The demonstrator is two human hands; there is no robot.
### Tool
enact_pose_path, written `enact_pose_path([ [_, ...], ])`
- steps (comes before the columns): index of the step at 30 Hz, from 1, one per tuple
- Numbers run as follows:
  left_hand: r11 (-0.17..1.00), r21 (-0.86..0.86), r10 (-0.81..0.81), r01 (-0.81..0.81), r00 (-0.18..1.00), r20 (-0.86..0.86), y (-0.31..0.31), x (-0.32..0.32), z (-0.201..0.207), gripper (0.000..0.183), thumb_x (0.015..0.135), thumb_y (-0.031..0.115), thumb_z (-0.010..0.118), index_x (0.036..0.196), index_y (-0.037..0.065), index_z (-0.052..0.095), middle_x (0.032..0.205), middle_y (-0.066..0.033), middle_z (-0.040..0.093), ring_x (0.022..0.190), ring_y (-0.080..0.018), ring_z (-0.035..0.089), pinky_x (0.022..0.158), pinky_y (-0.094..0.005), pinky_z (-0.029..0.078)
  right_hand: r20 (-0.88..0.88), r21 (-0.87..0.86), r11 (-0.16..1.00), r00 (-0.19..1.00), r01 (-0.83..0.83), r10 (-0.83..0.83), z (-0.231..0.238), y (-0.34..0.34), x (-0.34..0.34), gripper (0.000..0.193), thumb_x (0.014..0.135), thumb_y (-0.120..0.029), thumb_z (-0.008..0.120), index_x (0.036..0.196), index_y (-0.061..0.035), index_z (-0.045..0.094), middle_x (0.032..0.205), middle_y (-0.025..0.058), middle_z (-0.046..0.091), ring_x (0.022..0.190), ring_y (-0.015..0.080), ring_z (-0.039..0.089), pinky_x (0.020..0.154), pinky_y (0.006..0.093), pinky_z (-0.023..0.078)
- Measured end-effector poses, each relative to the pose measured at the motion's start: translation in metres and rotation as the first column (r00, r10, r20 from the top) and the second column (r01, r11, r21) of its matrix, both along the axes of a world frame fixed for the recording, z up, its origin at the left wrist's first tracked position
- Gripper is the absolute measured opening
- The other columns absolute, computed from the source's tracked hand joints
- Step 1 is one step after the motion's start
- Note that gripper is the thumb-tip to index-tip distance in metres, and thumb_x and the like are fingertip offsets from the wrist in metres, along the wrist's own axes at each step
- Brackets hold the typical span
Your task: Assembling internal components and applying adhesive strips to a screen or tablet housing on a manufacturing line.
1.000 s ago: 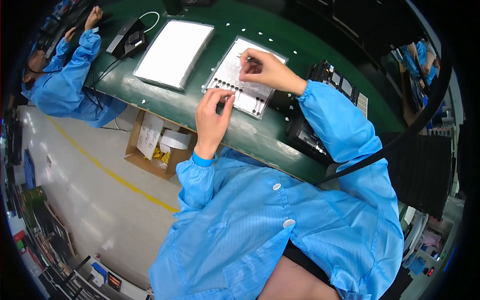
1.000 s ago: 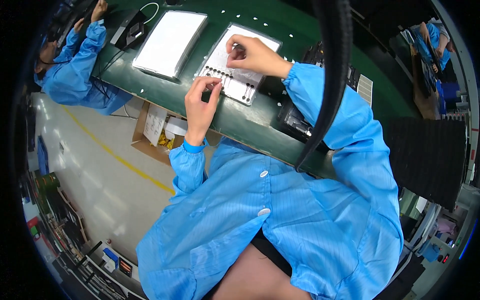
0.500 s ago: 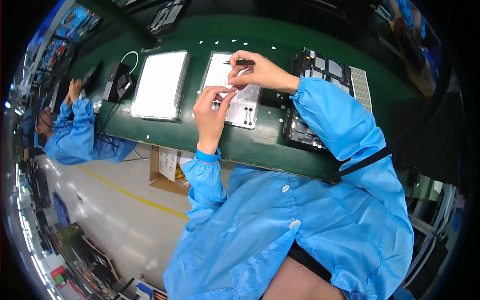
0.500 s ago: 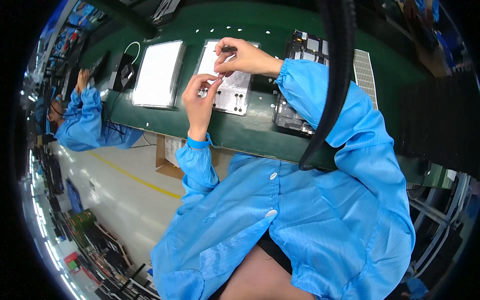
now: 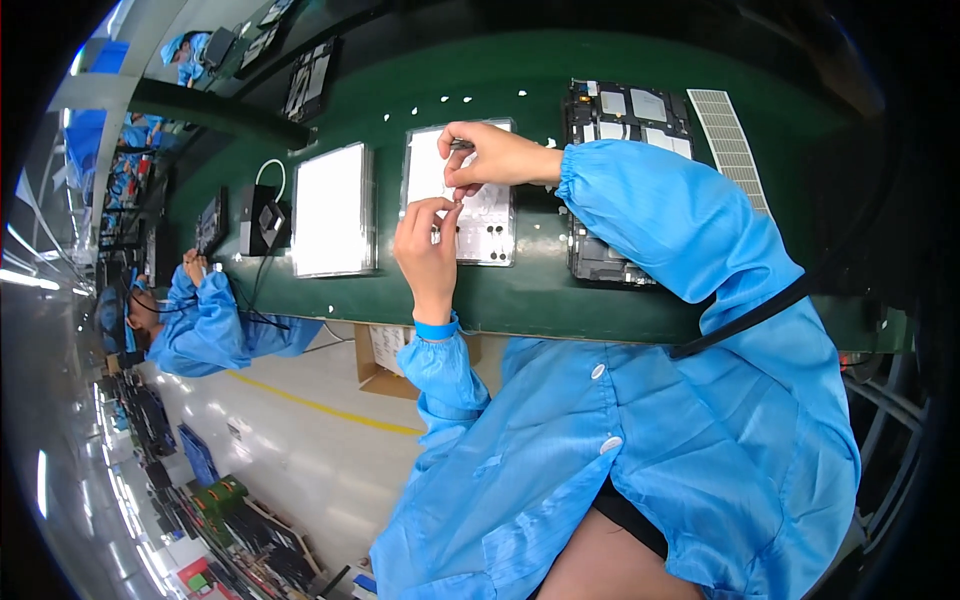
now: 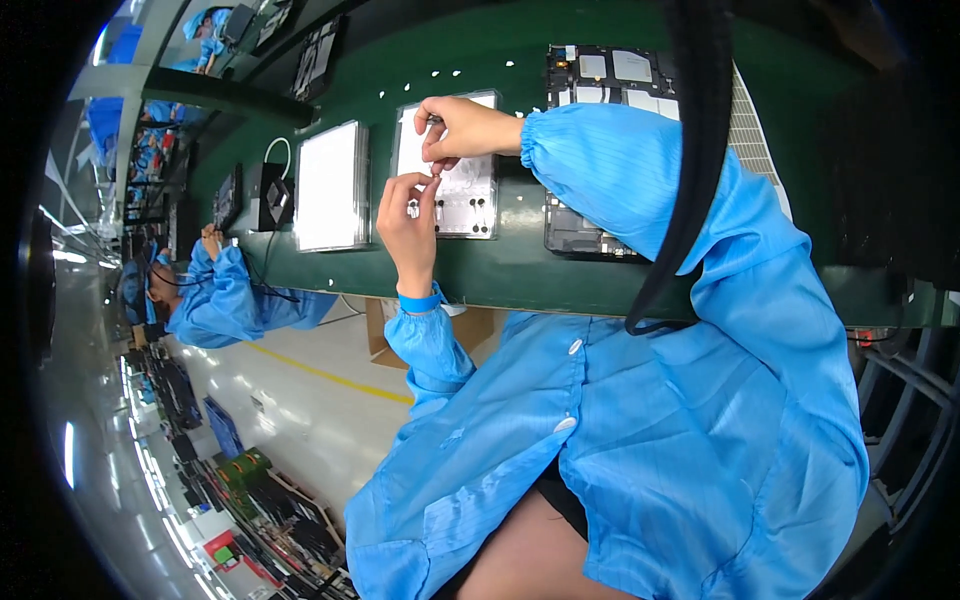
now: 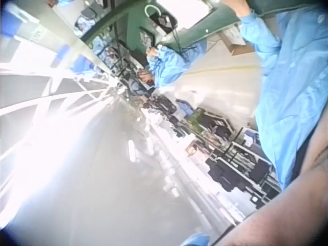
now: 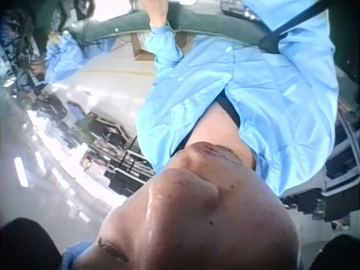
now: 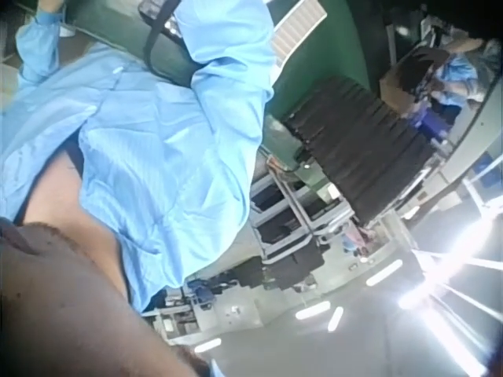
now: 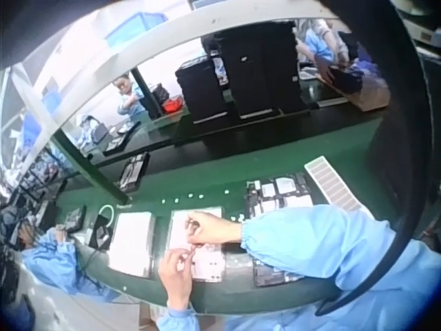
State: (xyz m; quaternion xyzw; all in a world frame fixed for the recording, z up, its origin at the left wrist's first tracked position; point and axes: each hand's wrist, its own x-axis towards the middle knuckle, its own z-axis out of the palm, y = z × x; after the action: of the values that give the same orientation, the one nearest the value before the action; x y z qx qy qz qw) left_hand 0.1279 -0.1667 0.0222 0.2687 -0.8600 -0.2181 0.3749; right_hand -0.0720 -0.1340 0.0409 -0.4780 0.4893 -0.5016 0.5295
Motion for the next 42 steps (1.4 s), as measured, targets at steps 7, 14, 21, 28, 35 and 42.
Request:
enact_pose_path([
  [7,0.997,0.023,0.068,-0.077,0.963,0.26,-0.006,0.001,0.008,0.018,0.085,0.006,0.074,0.102,0.006,0.07,0.082,-0.0068,0.07,0.066,-0.0205,0.061,0.062,-0.0336,0.047,-0.14,-0.141,0.983,0.98,0.12,-0.14,0.018,0.003,-0.021,0.025,0.09,-0.002,0.067,0.105,-0.0009,0.047,0.093,0.0115,0.069,0.079,0.0181,0.074,0.067,0.0266,0.06],
  [14,0.987,0.145,-0.055,0.071,0.992,-0.11,0.014,-0.07,0.061,0.02,0.084,0.012,0.08,0.101,0.002,0.075,0.085,-0.0059,0.076,0.055,-0.0071,0.051,0.053,-0.0235,0.041,-0.202,-0.319,0.935,0.953,0.156,-0.227,0.05,0.045,-0.053,0.028,0.086,-0.005,0.071,0.104,-0.002,0.049,0.098,0.0113,0.068,0.091,0.0126,0.069,0.078,0.0257,0.058],
  [21,0.842,0.237,-0.385,0.484,0.849,-0.363,0.049,-0.163,0.102,0.013,0.084,0.005,0.077,0.097,0.002,0.078,0.097,-0.0082,0.077,0.084,-0.0124,0.068,0.074,-0.0247,0.053,-0.042,-0.236,0.852,0.871,0.468,-0.49,0.072,0.144,-0.122,0.031,0.096,-0.024,0.07,0.111,-0.005,0.051,0.099,0.0114,0.072,0.093,0.0215,0.074,0.077,0.0279,0.059],
  [28,0.843,-0.098,-0.535,0.529,0.805,-0.256,0.076,-0.221,0.086,0.013,0.078,0.008,0.081,0.09,0.008,0.079,0.115,-0.0055,0.069,0.1,-0.0233,0.065,0.084,-0.0343,0.051,0.19,-0.158,0.777,0.79,0.61,-0.582,0.052,0.203,-0.141,0.026,0.094,-0.018,0.071,0.11,-0.0085,0.053,0.102,0.0099,0.07,0.093,0.0175,0.072,0.086,0.0266,0.057],
  [35,0.847,-0.016,-0.53,0.531,0.844,-0.086,0.075,-0.225,0.067,0.007,0.082,0.003,0.076,0.087,0.001,0.072,0.099,-0.0085,0.067,0.083,-0.0204,0.066,0.071,-0.0302,0.053,-0.467,-0.402,0.618,0.429,0.676,-0.773,0.0,0.206,-0.144,0.044,0.084,-0.014,0.08,0.113,-0.0075,0.048,0.11,0.0065,0.065,0.105,0.0151,0.062,0.086,0.0316,0.049],
  [42,0.767,0.181,-0.63,0.616,0.777,0.024,0.086,-0.233,0.056,0.009,0.083,0.003,0.077,0.087,-0.003,0.071,0.099,-0.0084,0.067,0.081,-0.0149,0.065,0.069,-0.0272,0.052,-0.138,-0.265,0.795,0.794,0.546,-0.592,-0.037,0.199,-0.186,0.034,0.09,-0.003,0.069,0.116,-0.0074,0.049,0.115,0.0054,0.063,0.108,0.0132,0.058,0.099,0.0318,0.048],
])
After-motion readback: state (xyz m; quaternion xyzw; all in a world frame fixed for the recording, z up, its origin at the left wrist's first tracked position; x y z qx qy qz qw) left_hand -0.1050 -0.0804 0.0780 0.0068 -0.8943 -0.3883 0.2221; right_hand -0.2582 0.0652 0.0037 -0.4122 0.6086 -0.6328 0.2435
